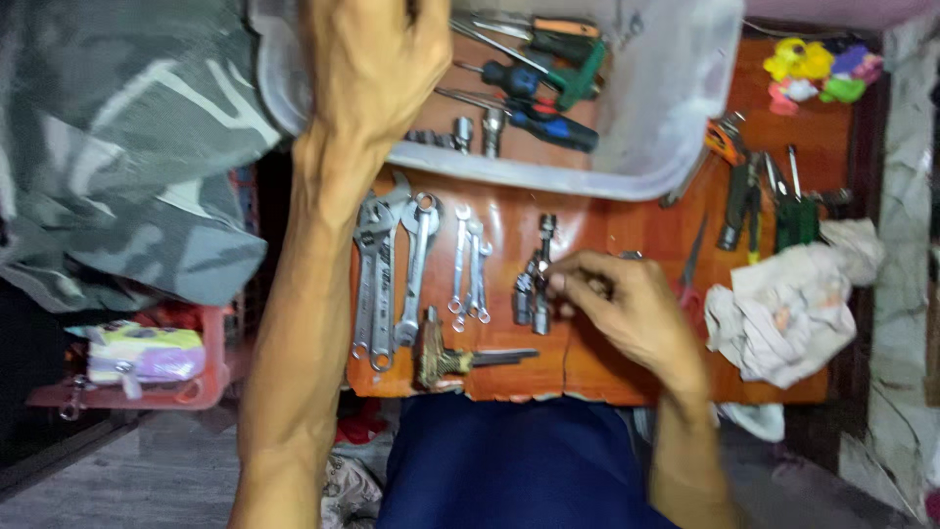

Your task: The person wipes various tools with a white cloth and places them into a clear plastic container on a wooden table. The person handles socket bits, screwdrivers, pliers, scissors, and wrenches one at a time, cleaning each before storing it.

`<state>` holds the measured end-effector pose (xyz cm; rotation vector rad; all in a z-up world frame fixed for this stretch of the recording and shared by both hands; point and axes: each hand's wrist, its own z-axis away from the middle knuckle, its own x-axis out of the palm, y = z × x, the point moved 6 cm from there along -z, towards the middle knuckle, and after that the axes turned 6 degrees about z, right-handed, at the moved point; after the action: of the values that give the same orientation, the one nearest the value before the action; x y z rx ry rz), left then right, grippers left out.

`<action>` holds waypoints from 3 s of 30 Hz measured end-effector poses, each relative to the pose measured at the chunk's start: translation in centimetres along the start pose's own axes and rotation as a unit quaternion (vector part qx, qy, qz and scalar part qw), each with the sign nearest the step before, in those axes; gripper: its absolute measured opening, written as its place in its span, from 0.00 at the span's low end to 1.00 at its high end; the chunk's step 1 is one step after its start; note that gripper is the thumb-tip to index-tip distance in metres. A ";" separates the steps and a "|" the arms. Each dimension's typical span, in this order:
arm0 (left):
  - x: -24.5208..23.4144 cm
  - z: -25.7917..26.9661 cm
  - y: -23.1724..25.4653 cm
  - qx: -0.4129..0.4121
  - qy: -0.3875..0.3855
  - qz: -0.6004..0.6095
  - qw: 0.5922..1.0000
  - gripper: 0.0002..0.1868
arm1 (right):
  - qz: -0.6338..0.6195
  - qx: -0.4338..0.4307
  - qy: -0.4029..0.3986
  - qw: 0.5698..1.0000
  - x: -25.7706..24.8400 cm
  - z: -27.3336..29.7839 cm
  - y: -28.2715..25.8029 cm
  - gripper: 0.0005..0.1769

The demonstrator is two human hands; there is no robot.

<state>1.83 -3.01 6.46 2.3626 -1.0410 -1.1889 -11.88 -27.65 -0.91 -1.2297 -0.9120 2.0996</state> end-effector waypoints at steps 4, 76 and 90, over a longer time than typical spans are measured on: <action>-2.0 5.0 6.9 0.101 0.098 0.112 0.984 0.05 | 0.168 0.073 0.088 0.979 1.4 1.6 5.0 0.13; 6.4 21.2 5.8 -0.446 -0.291 0.218 0.818 0.18 | -0.475 0.040 -0.065 0.877 6.3 -0.3 9.7 0.25; -1.8 14.0 12.6 -0.224 -0.207 0.361 0.882 0.13 | -0.193 -0.072 -0.014 0.978 0.9 0.9 -0.1 0.22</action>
<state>-15.86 -9.71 5.71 1.2076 -1.4082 -1.4275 -13.07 -27.22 -0.99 -0.9964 -1.2246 1.7705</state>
